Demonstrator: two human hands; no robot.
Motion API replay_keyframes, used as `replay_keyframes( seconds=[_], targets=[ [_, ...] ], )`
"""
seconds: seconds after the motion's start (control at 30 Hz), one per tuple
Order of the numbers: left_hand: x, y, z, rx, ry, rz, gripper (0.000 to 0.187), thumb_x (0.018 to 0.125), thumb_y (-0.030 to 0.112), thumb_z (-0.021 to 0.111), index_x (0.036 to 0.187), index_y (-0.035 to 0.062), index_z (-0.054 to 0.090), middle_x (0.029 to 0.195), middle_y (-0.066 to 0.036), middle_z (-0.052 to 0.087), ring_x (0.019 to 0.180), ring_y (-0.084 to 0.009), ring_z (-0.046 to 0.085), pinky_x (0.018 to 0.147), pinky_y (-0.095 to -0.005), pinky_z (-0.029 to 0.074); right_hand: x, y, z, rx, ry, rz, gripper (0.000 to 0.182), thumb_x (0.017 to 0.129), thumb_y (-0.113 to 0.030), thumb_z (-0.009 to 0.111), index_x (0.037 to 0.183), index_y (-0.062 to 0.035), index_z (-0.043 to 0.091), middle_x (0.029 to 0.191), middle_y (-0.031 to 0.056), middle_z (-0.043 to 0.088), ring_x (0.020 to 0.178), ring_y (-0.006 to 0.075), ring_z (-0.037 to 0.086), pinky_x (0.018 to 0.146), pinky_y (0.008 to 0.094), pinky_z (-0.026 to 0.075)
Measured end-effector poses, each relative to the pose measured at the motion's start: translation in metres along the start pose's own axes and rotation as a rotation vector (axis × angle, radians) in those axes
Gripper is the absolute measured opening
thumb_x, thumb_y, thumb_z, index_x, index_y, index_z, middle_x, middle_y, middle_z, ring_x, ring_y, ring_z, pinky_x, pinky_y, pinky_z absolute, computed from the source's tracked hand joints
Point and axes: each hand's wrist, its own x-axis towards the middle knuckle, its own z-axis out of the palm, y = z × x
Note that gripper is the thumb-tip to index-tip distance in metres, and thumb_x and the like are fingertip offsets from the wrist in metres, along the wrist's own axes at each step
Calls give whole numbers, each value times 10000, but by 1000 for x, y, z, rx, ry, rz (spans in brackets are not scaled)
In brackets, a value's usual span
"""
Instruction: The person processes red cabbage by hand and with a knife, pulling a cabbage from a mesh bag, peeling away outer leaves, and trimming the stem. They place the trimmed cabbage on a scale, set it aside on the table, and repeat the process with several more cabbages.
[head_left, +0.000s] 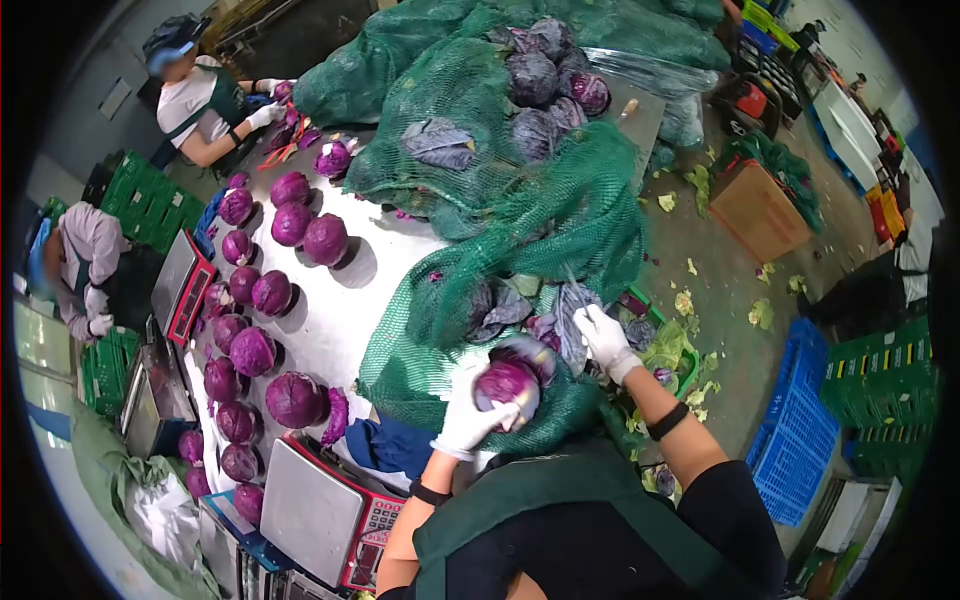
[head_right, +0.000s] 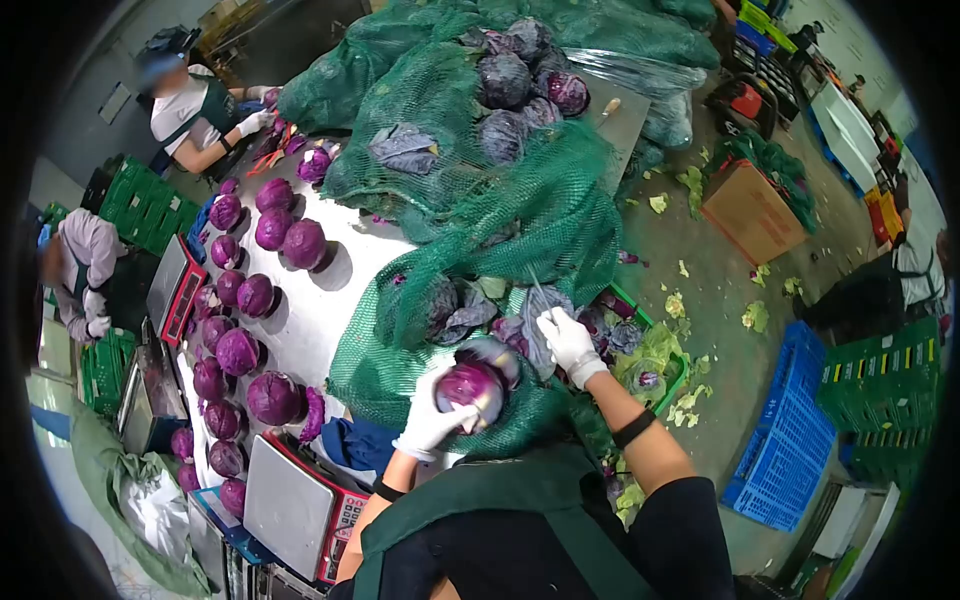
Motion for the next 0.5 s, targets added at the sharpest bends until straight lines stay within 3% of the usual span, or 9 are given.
replay_keyframes(
  seconds=[0.03, 0.1, 0.17, 0.23, 0.3, 0.37, 0.43, 0.47, 0.5],
  targets=[
    [-5, -9, -2, -202, 37, -302, 826, 626, 295, 838, 1239, -67, 419, 1185, -201, 490, 1111, -303, 514, 966, -392, 414, -12, -9, 0, 13, 19, -104, 225, 941, -280, 515, 969, -61, 560, 603, 49, 525, 452, 111, 491, 441, 285, 416],
    [-10, -19, -7, -398, 48, -460, 845, 648, 294, 834, 1266, -70, 386, 1187, -214, 486, 1114, -268, 508, 954, -361, 425, -40, -33, 12, -29, -87, -190, 226, 939, -252, 509, 982, -35, 552, 677, 82, 573, 533, 181, 561, 500, 328, 450],
    [-19, -36, 7, -290, 118, -403, 795, 684, 260, 823, 1272, -57, 392, 1206, -207, 490, 1065, -242, 545, 895, -323, 473, -63, -33, 35, -307, -154, -536, 348, 925, -291, 514, 1118, -1, 530, 886, 153, 639, 747, 286, 638, 632, 366, 508],
    [-8, 6, 3, -504, 88, -427, 797, 704, 251, 810, 1296, -61, 378, 1232, -209, 471, 1075, -250, 541, 918, -331, 459, -82, -19, 61, -504, -151, -543, 561, 907, -340, 519, 1306, 36, 400, 1174, 233, 564, 958, 355, 612, 772, 376, 517],
    [-13, 1, 9, -580, 70, -495, 788, 726, 255, 795, 1306, -67, 371, 1224, -197, 478, 1096, -245, 524, 951, -352, 432, -87, -19, 75, -577, -195, -405, 715, 898, -404, 509, 1434, -26, 224, 1357, 256, 407, 949, 362, 621, 754, 406, 535],
    [-25, -20, 29, -196, 212, -322, 669, 799, 156, 717, 1320, -57, 356, 1164, -127, 523, 1018, -166, 548, 888, -317, 469, -81, -28, 75, -619, -246, -256, 633, 900, -401, 503, 1406, -70, 313, 1325, 221, 459, 899, 351, 635, 714, 426, 537],
    [-19, -16, 35, -376, 258, -327, 690, 796, 173, 725, 1321, -63, 345, 1186, -145, 516, 1045, -182, 545, 905, -321, 462, -62, -7, 76, -597, -170, -352, 492, 906, -364, 500, 1316, -97, 442, 1225, 174, 550, 826, 340, 644, 685, 433, 532],
    [-11, -9, 31, -338, 222, -308, 727, 792, 176, 729, 1340, -66, 319, 1209, -163, 504, 1066, -198, 540, 921, -325, 454, -49, 7, 78, -488, -26, -528, 359, 902, -254, 537, 1220, -88, 525, 1067, 162, 625, 854, 348, 635, 730, 395, 517],
    [-5, -5, 29, -300, 188, -285, 764, 787, 179, 734, 1359, -69, 292, 1232, -182, 493, 1088, -214, 535, 936, -328, 447, -38, 22, 79, -435, 36, -501, 252, 908, -213, 534, 1119, -76, 546, 866, 153, 651, 700, 287, 652, 598, 375, 512]
  ],
)
